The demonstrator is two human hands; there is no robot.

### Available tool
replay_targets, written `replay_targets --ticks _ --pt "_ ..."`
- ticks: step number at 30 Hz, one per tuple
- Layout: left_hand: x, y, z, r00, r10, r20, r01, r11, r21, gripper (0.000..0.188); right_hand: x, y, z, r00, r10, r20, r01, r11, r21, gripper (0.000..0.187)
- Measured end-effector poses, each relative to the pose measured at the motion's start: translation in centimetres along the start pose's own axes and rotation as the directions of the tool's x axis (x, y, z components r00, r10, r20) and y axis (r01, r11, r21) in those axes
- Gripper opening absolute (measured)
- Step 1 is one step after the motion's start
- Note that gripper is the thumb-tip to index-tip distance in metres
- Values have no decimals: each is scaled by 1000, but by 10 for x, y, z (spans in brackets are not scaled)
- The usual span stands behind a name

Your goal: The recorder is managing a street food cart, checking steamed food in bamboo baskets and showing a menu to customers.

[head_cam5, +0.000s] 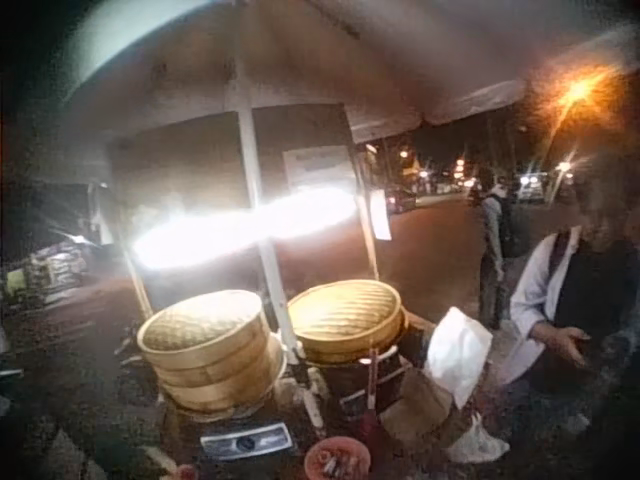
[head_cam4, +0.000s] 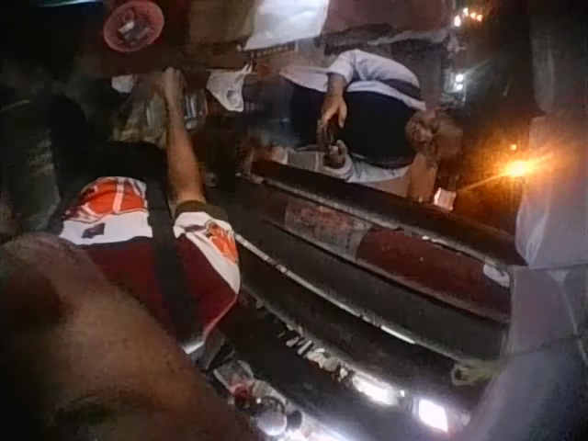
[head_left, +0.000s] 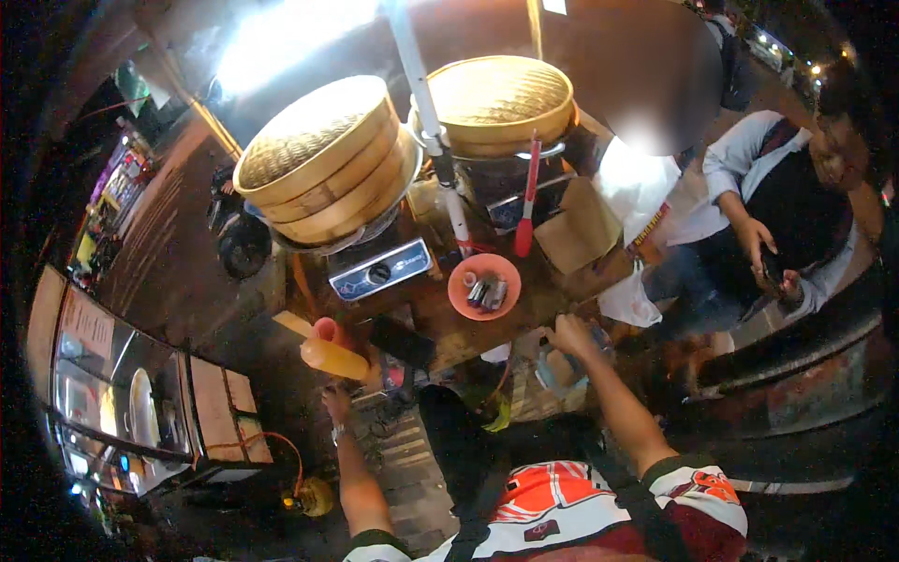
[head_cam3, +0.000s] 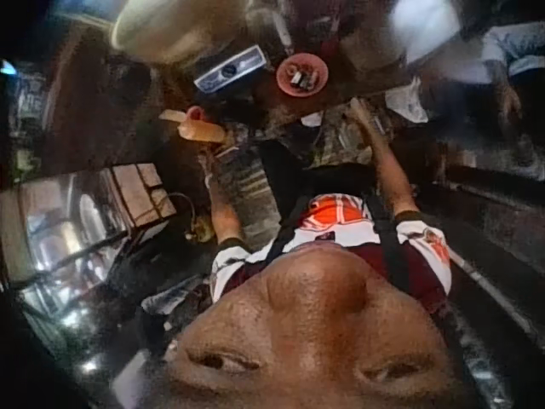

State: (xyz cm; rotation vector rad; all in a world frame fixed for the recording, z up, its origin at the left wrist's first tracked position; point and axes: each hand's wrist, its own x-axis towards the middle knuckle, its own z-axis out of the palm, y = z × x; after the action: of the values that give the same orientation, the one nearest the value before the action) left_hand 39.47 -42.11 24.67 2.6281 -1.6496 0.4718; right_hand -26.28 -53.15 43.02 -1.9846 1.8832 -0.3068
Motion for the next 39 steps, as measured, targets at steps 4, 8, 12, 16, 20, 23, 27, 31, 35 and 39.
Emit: replay_targets --ticks 4,8,12,16,20,23,27,31,35,39 --pt "4 21 10 908 208 -363 -109 955 274 38 10 11 21 1000 -14 -18 13 999 -31 50" --pt "24 41 22 926 375 -31 -277 734 620 39 20 29 34 985 3 -174 -35 982 -183 45" --pt "15 -6 23 804 592 59 -536 677 505 41 29 8 46 983 15 -185 -57 973 -223 42" --pt "18 -8 13 829 247 502 -367 917 155 46 29 4 53 973 -29 -230 -24 975 -223 42" --pt "35 46 -19 739 166 653 -36 978 -208 48 32 28 42 988 61 -141 -92 970 -223 36" --pt "41 17 -45 725 41 688 136 970 -200 48 31 14 48 989 16 -147 -48 975 -219 33" --pt "40 13 -37 684 -37 728 232 958 -169 48 33 22 61 972 -11 -235 -51 965 -256 34" --pt "48 18 -35 677 -58 733 244 958 -149 49 36 26 59 990 35 -137 -48 995 -93 38" --pt "61 41 -34 681 -19 732 214 961 -174 49 24 48 54 956 27 -293 -64 991 -116 42" --pt "35 1 -34 669 -87 738 273 952 -135 49 15 -14 -45 984 44 174 -61 994 93 36"
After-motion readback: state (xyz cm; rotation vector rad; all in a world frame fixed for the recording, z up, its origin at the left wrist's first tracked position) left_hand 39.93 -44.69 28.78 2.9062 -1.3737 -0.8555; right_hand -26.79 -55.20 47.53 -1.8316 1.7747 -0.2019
